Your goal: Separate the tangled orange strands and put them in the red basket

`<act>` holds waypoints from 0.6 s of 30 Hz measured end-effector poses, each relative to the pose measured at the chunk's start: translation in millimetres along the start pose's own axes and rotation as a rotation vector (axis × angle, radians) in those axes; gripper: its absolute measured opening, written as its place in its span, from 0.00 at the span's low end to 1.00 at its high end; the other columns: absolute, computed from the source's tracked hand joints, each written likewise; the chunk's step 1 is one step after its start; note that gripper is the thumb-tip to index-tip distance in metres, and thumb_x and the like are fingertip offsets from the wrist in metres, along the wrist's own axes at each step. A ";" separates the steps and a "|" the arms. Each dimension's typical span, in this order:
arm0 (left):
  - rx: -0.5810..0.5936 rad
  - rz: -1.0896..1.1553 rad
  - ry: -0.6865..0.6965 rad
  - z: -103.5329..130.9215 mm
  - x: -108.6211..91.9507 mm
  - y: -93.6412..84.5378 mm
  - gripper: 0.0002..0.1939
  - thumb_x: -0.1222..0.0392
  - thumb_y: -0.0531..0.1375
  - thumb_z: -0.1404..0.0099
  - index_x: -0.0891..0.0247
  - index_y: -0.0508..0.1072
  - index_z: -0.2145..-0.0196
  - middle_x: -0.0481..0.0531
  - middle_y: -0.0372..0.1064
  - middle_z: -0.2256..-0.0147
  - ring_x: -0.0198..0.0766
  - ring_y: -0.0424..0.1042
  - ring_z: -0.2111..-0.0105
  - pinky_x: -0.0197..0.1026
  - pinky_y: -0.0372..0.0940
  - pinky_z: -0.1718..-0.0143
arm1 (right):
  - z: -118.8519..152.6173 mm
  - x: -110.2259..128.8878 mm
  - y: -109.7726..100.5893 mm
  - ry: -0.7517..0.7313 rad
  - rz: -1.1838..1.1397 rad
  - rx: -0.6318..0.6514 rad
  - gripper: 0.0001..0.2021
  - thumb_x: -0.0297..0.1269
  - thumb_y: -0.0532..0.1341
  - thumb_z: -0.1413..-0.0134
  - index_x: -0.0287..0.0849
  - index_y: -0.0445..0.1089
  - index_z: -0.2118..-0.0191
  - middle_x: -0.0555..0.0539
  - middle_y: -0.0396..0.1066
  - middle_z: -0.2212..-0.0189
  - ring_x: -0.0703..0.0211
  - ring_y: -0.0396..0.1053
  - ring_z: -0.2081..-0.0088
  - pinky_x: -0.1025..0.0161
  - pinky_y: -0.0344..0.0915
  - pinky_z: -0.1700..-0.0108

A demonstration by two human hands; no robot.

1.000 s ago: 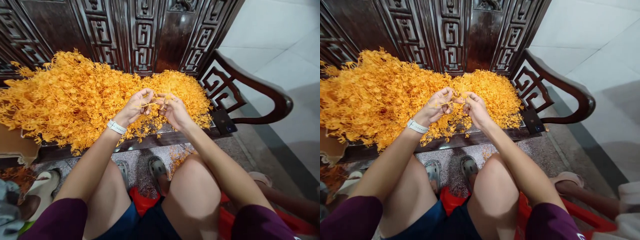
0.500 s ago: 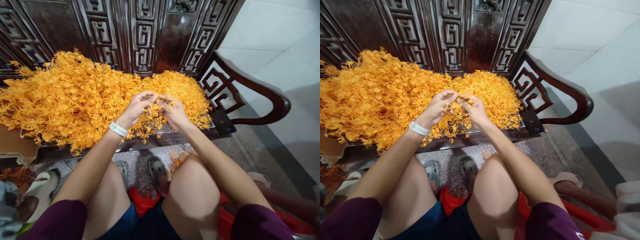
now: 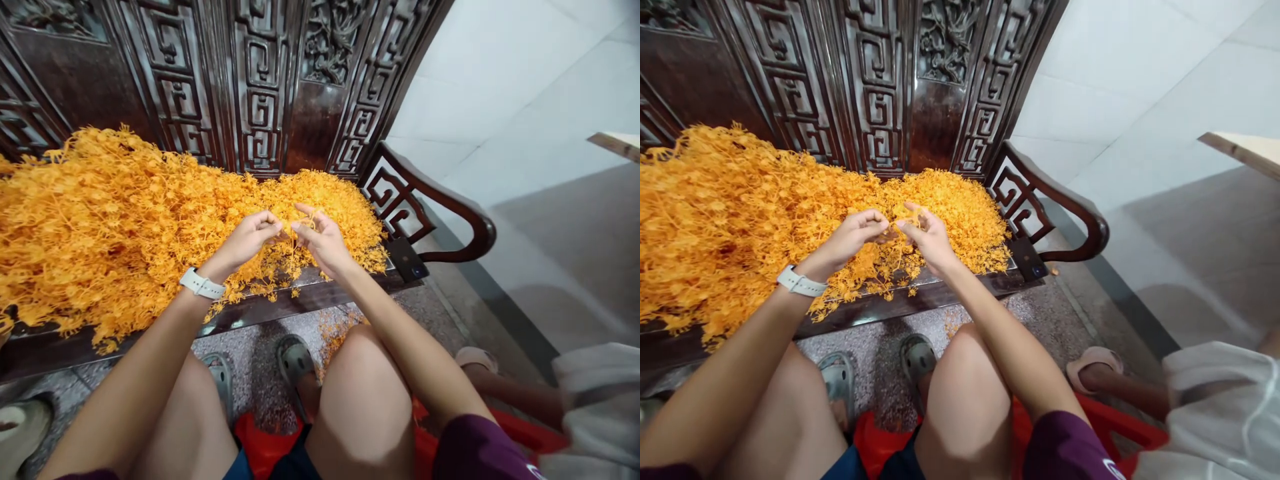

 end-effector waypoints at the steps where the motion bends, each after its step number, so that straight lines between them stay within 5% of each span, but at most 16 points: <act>1: -0.011 -0.046 0.040 -0.1 -1.0 1.0 0.14 0.50 0.63 0.31 0.60 0.69 0.69 0.50 0.70 0.70 0.36 0.70 0.68 0.40 0.67 0.64 | -0.4 -2.4 -0.5 -0.005 0.039 0.014 0.26 0.45 0.76 0.53 0.46 0.75 0.48 0.50 0.72 0.65 0.64 0.62 0.70 0.60 0.62 0.65; 6: -0.039 -0.272 0.108 1.5 -5.8 6.4 0.29 0.41 0.65 0.33 0.59 0.58 0.79 0.44 0.52 0.80 0.33 0.53 0.77 0.40 0.49 0.74 | -1.2 -10.8 -1.7 -0.049 0.214 0.094 0.17 0.51 0.73 0.47 0.44 0.75 0.62 0.51 0.71 0.68 0.66 0.62 0.74 0.61 0.59 0.68; 9: -0.080 -0.416 0.208 4.5 -12.1 1.1 0.29 0.41 0.61 0.29 0.60 0.59 0.81 0.45 0.54 0.81 0.34 0.53 0.78 0.41 0.47 0.73 | 0.7 -10.2 -1.0 -0.032 0.277 0.140 0.18 0.53 0.72 0.46 0.43 0.71 0.67 0.53 0.67 0.74 0.65 0.60 0.74 0.62 0.57 0.69; 14: -0.212 -0.825 0.411 11.9 -23.8 -10.7 0.25 0.50 0.61 0.28 0.60 0.58 0.79 0.47 0.58 0.78 0.36 0.53 0.76 0.44 0.43 0.71 | 9.3 -8.0 7.1 0.258 0.042 0.316 0.20 0.48 0.70 0.43 0.44 0.62 0.73 0.54 0.60 0.77 0.65 0.58 0.75 0.61 0.59 0.67; 18: -0.286 -0.854 0.465 10.5 -26.7 -12.2 0.26 0.55 0.63 0.31 0.60 0.53 0.79 0.47 0.54 0.79 0.36 0.51 0.77 0.45 0.44 0.70 | 15.9 -1.0 19.3 0.421 -0.197 0.437 0.19 0.43 0.68 0.41 0.44 0.58 0.73 0.55 0.54 0.77 0.67 0.52 0.76 0.63 0.56 0.69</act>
Point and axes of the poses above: each hand's wrist, its own z-axis away from the middle knuckle, its own y-axis out of the palm, x = y × z, the point moved 3 cm from there along -z, towards the middle knuckle
